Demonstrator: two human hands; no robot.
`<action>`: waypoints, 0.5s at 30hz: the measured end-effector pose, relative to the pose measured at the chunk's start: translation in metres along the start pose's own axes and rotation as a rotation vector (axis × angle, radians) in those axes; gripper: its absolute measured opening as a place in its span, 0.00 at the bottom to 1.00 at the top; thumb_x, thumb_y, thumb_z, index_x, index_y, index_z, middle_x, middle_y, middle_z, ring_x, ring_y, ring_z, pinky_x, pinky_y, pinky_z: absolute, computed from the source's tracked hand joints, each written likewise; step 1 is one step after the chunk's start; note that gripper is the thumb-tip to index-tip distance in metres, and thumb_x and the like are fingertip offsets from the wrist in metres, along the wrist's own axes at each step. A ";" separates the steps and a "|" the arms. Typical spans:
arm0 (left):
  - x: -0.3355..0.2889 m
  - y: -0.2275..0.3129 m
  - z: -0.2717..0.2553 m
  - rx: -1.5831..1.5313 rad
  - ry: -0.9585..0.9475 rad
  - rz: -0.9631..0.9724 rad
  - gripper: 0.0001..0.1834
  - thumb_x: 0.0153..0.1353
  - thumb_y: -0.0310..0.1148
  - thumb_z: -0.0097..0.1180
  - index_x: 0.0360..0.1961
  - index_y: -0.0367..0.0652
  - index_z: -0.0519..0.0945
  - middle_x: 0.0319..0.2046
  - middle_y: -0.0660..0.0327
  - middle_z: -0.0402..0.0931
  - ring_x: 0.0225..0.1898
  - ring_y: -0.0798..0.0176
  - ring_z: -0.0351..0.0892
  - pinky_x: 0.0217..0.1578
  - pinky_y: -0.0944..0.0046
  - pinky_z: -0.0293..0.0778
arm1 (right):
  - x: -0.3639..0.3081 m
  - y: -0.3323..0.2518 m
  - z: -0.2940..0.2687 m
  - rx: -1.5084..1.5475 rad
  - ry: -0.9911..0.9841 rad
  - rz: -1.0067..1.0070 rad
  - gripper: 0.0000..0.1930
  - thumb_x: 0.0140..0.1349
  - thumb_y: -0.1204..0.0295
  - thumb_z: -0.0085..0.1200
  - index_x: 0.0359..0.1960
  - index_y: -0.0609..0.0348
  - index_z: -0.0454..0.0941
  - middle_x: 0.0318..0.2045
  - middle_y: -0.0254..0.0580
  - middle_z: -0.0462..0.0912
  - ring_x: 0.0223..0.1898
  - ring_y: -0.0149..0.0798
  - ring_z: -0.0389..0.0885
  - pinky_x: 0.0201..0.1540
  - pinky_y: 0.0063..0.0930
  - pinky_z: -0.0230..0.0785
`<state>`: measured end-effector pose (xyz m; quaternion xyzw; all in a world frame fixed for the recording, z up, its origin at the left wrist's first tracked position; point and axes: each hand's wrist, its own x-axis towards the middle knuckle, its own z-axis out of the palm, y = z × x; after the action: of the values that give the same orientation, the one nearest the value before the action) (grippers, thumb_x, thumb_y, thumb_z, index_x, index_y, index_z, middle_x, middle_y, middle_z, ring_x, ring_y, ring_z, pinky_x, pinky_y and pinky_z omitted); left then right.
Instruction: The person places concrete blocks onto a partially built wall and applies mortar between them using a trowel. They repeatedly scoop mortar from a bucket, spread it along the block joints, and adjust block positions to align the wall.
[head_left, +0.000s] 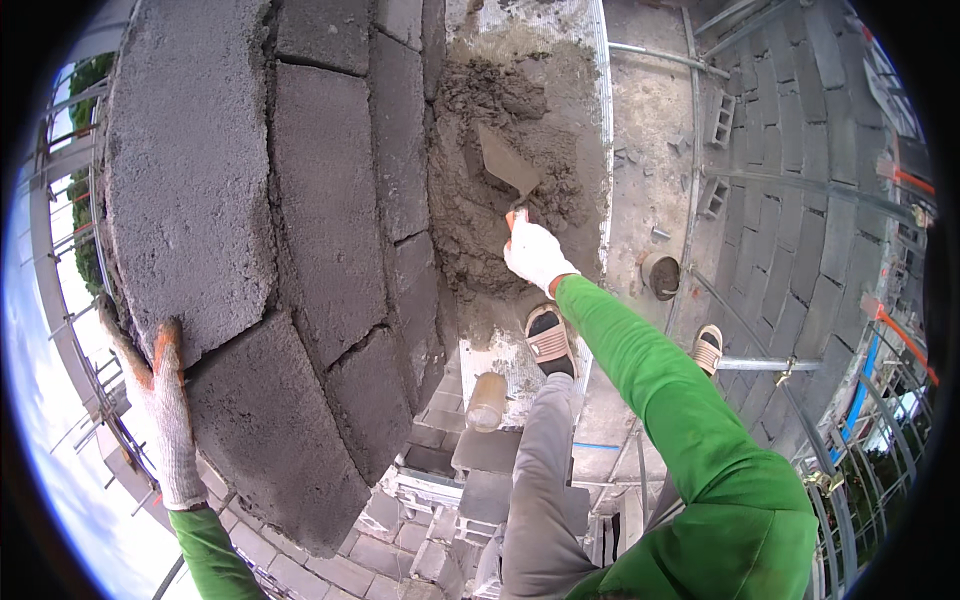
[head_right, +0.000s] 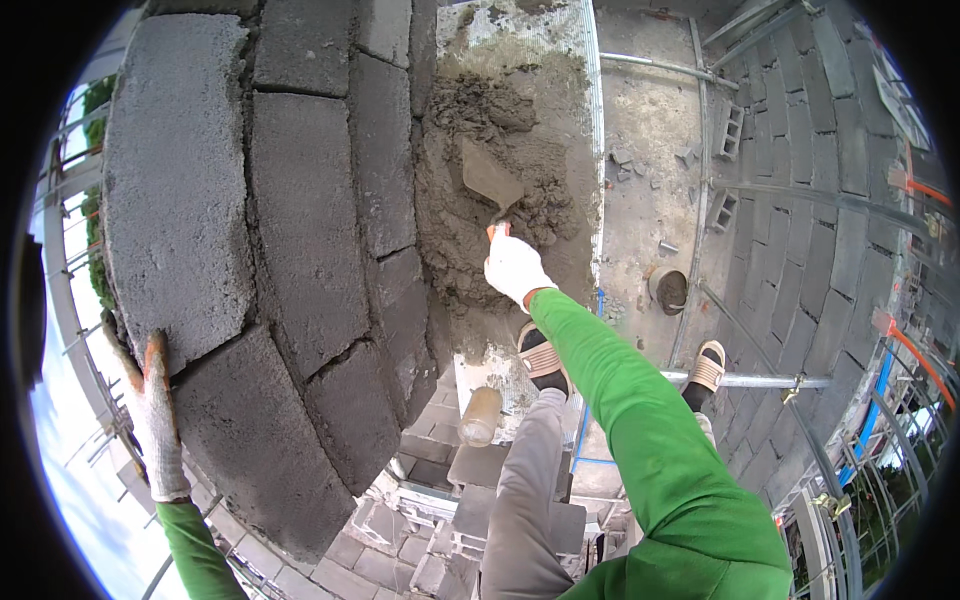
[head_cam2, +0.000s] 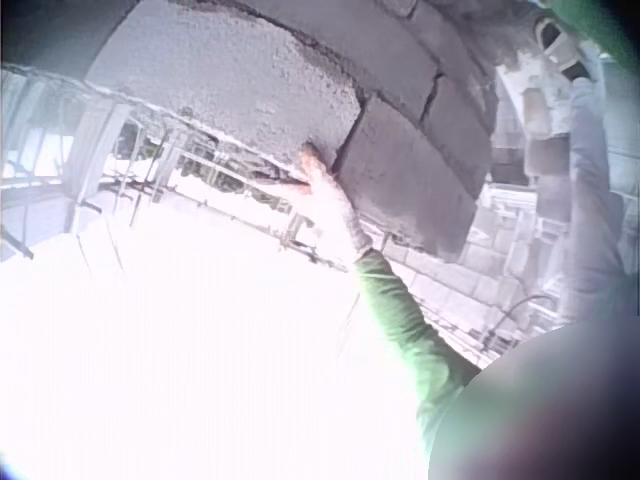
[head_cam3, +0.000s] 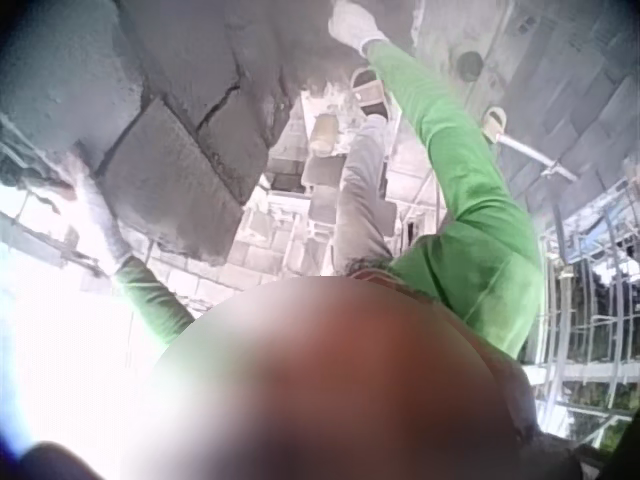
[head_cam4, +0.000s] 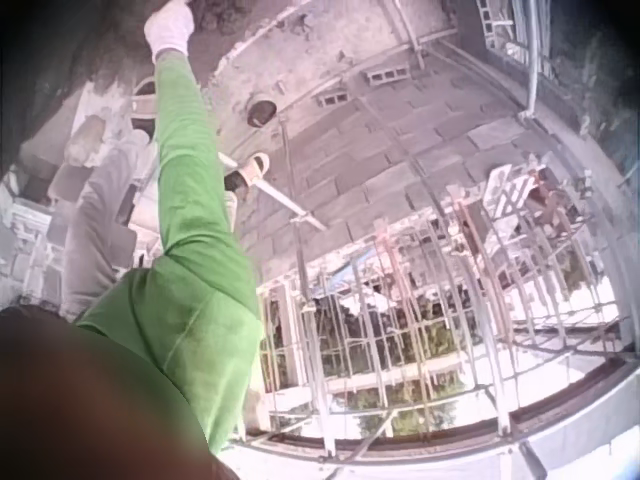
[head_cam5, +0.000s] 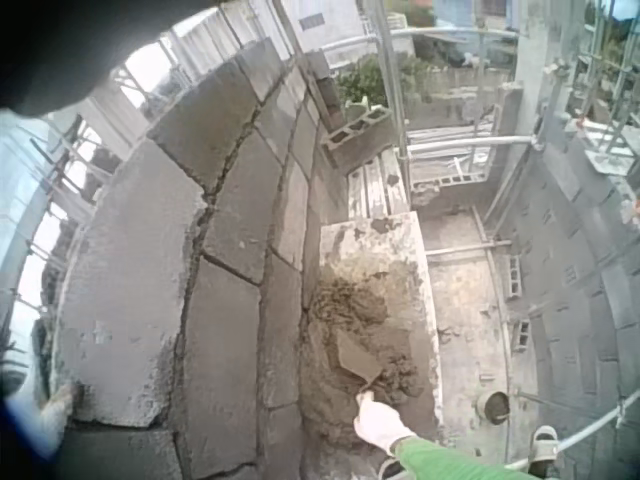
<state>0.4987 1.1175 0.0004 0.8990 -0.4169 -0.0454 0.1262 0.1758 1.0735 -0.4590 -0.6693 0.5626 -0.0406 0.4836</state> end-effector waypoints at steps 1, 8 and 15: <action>-0.012 0.008 -0.006 0.167 -0.042 0.004 0.51 0.73 0.46 0.64 0.86 0.50 0.45 0.76 0.57 0.59 0.40 0.72 0.67 0.44 0.75 0.71 | -0.008 -0.013 0.005 0.011 -0.026 0.018 0.29 0.66 0.67 0.52 0.63 0.80 0.66 0.35 0.64 0.87 0.40 0.65 0.88 0.45 0.56 0.80; -0.009 0.020 0.005 0.073 0.014 0.145 0.56 0.68 0.46 0.70 0.84 0.39 0.47 0.82 0.41 0.50 0.82 0.49 0.51 0.79 0.53 0.49 | -0.110 -0.029 -0.012 0.104 -0.088 -0.098 0.32 0.67 0.60 0.56 0.63 0.77 0.69 0.35 0.67 0.86 0.34 0.65 0.87 0.38 0.53 0.80; -0.007 0.016 0.008 0.150 0.080 0.229 0.59 0.62 0.48 0.74 0.84 0.43 0.48 0.76 0.34 0.59 0.76 0.38 0.63 0.74 0.46 0.61 | -0.056 -0.082 0.030 1.002 -0.206 0.518 0.09 0.71 0.65 0.55 0.39 0.50 0.68 0.25 0.36 0.75 0.18 0.31 0.72 0.16 0.36 0.71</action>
<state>0.4809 1.1115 -0.0031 0.8537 -0.5134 0.0364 0.0796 0.2320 1.1280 -0.3903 -0.1992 0.5701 -0.1172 0.7884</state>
